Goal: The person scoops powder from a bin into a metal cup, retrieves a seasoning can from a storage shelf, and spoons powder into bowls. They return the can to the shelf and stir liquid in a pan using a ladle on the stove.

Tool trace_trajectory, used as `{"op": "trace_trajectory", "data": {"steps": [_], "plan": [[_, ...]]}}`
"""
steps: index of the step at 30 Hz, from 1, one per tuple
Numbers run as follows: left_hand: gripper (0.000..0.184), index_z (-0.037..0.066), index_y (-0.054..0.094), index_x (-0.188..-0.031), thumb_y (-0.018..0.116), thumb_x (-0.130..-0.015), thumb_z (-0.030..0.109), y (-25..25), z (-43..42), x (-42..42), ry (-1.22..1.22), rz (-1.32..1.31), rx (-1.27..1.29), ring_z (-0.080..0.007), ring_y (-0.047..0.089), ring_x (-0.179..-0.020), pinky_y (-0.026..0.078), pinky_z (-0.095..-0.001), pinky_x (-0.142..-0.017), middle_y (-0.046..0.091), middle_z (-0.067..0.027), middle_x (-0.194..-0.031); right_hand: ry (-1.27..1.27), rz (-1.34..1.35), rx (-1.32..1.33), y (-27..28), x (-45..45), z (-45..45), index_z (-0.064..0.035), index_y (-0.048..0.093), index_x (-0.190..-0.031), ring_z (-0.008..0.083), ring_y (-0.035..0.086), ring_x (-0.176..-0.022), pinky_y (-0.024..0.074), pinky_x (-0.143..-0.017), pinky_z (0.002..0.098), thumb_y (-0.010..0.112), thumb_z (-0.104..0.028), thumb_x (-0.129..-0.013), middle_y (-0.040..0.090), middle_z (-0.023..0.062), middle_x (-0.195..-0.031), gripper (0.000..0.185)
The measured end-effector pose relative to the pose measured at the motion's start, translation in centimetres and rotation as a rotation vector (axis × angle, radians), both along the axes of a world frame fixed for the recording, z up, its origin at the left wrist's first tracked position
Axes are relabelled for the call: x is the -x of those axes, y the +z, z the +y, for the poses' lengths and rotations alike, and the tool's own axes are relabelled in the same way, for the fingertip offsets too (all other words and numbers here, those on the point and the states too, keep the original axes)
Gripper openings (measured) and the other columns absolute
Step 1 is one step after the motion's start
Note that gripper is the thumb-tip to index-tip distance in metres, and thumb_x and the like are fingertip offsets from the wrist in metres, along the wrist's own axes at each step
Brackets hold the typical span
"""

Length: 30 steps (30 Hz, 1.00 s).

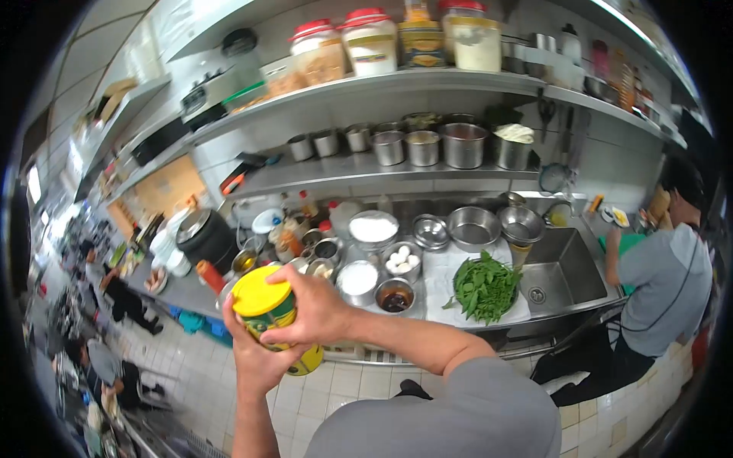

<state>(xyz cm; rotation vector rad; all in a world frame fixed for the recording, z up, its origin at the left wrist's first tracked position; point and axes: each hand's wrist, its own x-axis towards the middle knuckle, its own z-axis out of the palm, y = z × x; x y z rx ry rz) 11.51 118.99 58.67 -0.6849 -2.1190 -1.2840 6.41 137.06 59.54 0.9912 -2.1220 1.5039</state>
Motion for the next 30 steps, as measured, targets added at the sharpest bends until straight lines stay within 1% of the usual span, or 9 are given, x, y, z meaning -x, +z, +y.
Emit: {"op": "trace_trajectory", "data": {"steps": [3,7,10,15,18,21,24,27,30], "plan": [[0.135,0.014,0.019,-0.156,0.105,-0.053,0.03,3.5,4.6,5.1,-0.394,-0.201,-0.006,-0.0355,0.057,-0.131,0.054,-0.0454,-0.103,0.041,-0.0228,-0.152,-0.022,0.08,0.026,4.4,1.8,10.0,-0.0067,0.047,-0.132,0.0248,0.064,-0.114,0.0501,-0.099,0.0378,0.101,-0.029,-0.064,0.064,0.0141,-0.123,0.089],[0.126,0.019,0.03,-0.158,0.1,-0.058,0.049,6.5,11.8,14.3,-0.748,0.156,0.059,-0.0411,0.037,-0.149,0.041,-0.0498,-0.117,0.01,-0.0288,-0.169,0.029,0.052,-0.034,7.4,2.7,18.6,-0.0079,0.045,-0.134,0.0199,0.057,-0.121,0.047,-0.104,0.0362,0.1,-0.028,-0.067,0.057,0.0112,-0.13,0.089],[0.111,0.021,0.036,-0.155,0.099,-0.065,0.04,2.7,19.6,16.2,-1.195,0.016,-0.511,-0.04,0.035,-0.15,0.034,-0.05,-0.121,0.025,-0.0249,-0.164,0.087,0.018,0.079,5.9,4.2,21.7,-0.009,0.043,-0.137,0.0184,0.054,-0.124,0.0456,-0.106,0.0358,0.098,-0.026,-0.07,0.055,0.0101,-0.131,0.088],[0.087,0.019,0.044,-0.142,0.095,-0.073,0.03,2.6,26.7,19.7,-1.205,0.066,-0.511,-0.0376,0.045,-0.141,0.042,-0.0488,-0.114,0.034,-0.0217,-0.154,0.075,-0.136,0.331,5.5,6.0,27.1,-0.008,0.044,-0.137,0.0194,0.055,-0.125,0.0442,-0.108,0.0372,0.096,-0.025,-0.072,0.055,0.0094,-0.133,0.086],[0.101,0.025,0.035,-0.154,0.096,-0.073,0.027,6.3,30.3,20.8,-1.317,0.256,-0.36,-0.0423,0.036,-0.149,0.039,-0.0517,-0.118,0.018,-0.026,-0.166,-0.057,0.056,0.214,9.9,3.7,30.5,-0.0084,0.046,-0.135,0.0186,0.053,-0.125,0.0442,-0.108,0.0349,0.097,-0.019,-0.07,0.055,0.0087,-0.13,0.083],[0.127,0.029,0.008,-0.166,0.095,-0.074,0.02,10.5,32.1,20.0,-1.136,0.342,-0.301,-0.0441,0.026,-0.154,0.038,-0.0593,-0.116,-0.004,-0.0242,-0.172,-0.444,0.439,0.09,15.5,2.7,34.5,-0.0088,0.048,-0.131,0.0207,0.058,-0.117,0.0477,-0.105,0.0347,0.098,-0.021,-0.069,0.056,0.0078,-0.123,0.081],[0.125,0.025,0.004,-0.166,0.092,-0.077,0.036,10.6,29.8,20.6,-0.933,0.271,-0.217,-0.0432,0.033,-0.151,0.044,-0.0584,-0.111,0.005,-0.0222,-0.172,-0.782,0.592,0.104,22.4,3.0,38.7,-0.007,0.05,-0.128,0.0205,0.065,-0.106,0.0552,-0.094,0.0362,0.092,-0.027,-0.078,0.065,0.0106,-0.114,0.068],[0.125,0.024,0.005,-0.165,0.092,-0.076,0.035,6.8,27.7,22.1,-0.89,0.171,-0.181,-0.0429,0.045,-0.142,0.049,-0.0574,-0.107,0.013,-0.0235,-0.17,-1.347,0.823,-0.098,29.6,5.4,44.7,-0.0028,0.054,-0.127,0.0261,0.074,-0.095,0.0582,-0.086,0.0407,0.086,-0.058,-0.077,0.074,0.0165,-0.105,0.08],[0.128,0.023,0.001,-0.165,0.093,-0.077,0.027,3.2,25.4,22.4,-0.939,0.025,-0.116,-0.0428,0.052,-0.136,0.052,-0.0559,-0.103,0.017,-0.0242,-0.169,-1.522,0.589,-0.076,34.4,8.1,45.0,-0.0046,0.05,-0.119,0.0286,0.073,-0.098,0.0614,-0.084,0.0432,0.084,-0.036,-0.087,0.071,0.0174,-0.107,0.056]]}}
